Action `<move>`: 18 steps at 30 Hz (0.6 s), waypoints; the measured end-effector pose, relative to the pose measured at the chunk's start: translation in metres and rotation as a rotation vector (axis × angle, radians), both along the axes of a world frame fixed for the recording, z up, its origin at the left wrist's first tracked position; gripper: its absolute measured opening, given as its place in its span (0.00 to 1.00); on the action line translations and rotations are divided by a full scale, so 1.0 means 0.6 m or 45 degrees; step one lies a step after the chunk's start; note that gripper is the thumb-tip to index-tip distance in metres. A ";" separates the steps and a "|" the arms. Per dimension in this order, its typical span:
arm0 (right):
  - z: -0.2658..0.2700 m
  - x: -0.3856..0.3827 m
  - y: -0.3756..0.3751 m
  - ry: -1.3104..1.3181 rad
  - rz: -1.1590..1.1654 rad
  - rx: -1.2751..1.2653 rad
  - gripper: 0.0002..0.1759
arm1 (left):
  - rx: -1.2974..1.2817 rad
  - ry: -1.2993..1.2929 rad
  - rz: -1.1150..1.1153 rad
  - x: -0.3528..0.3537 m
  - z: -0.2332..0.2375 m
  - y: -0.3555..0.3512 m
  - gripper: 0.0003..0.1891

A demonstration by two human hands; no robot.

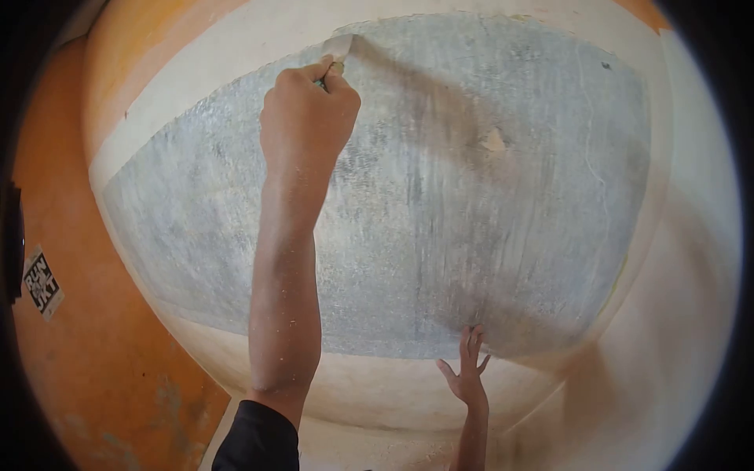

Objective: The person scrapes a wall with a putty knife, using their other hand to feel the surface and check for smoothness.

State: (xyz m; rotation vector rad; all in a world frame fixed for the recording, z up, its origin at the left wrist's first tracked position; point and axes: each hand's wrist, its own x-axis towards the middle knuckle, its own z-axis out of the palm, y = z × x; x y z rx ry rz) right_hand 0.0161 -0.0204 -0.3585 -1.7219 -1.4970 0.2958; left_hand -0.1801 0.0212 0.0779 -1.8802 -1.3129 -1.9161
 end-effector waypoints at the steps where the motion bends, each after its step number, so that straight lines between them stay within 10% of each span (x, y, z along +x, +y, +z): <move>1: 0.002 0.006 -0.002 -0.008 0.011 -0.025 0.58 | -0.008 -0.011 -0.042 -0.002 0.000 0.000 0.17; 18: -0.009 0.010 -0.003 0.034 0.024 -0.012 0.55 | 0.000 0.056 0.007 0.006 0.014 0.010 0.13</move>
